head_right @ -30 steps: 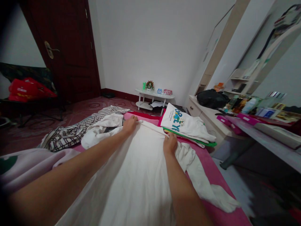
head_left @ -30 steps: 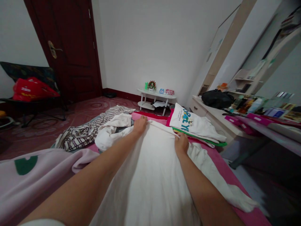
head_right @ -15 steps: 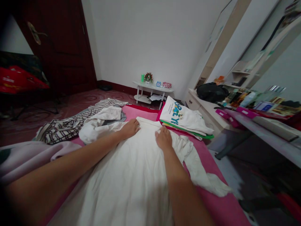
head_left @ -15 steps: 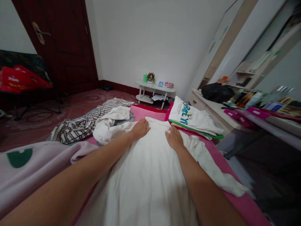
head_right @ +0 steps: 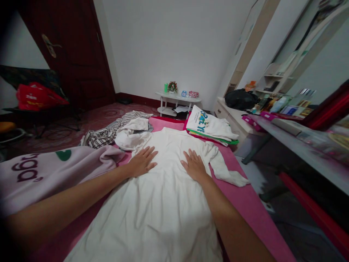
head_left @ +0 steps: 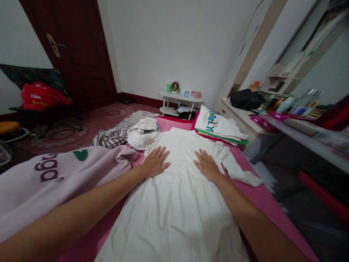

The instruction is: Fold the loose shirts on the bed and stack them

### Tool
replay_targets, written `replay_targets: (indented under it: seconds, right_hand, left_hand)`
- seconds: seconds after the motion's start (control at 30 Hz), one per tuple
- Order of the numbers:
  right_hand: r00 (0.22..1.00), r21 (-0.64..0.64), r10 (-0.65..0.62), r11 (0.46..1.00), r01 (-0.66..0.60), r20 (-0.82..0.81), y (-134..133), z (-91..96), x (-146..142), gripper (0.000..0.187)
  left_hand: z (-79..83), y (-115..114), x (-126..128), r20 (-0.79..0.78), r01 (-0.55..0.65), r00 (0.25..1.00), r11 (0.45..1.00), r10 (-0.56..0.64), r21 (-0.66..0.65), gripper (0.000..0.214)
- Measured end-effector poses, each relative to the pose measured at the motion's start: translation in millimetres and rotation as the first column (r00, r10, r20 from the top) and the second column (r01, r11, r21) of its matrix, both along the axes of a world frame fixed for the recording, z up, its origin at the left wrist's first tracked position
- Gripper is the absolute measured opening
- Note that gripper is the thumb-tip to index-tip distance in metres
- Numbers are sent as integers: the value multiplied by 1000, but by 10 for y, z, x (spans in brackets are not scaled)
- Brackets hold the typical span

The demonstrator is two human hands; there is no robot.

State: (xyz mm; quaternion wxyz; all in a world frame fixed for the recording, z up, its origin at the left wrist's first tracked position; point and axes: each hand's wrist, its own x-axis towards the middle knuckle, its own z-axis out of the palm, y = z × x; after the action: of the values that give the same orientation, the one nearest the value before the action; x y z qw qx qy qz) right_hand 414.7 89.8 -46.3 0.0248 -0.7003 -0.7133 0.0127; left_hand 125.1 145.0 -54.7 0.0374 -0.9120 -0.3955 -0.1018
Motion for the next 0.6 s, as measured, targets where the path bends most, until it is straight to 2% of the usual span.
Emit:
replay_targets:
  seconds: [0.2,0.37,0.5,0.6]
  right_hand:
    - [992,-8,107,994,-108,-63,-821,93,-20,58]
    - [959,9,154,988,-156,-239,-1467,187,0,53]
    - [910,49,76,997,-62,-407,-2029,249,102,48]
    - [912,38,-27,998,46,-410,-2444,280,183,48]
  left_hand:
    - [124,-636,-296,-9,56,998,988,-58,-142,62]
    - [281,-1097,-769,4,177,983,949,-182,-262,65]
    - [479,-1418,-1234,76,257,966,894,-246,-367,64]
    - [591,-1661,-1488,108,246,969,879,-221,-410,59]
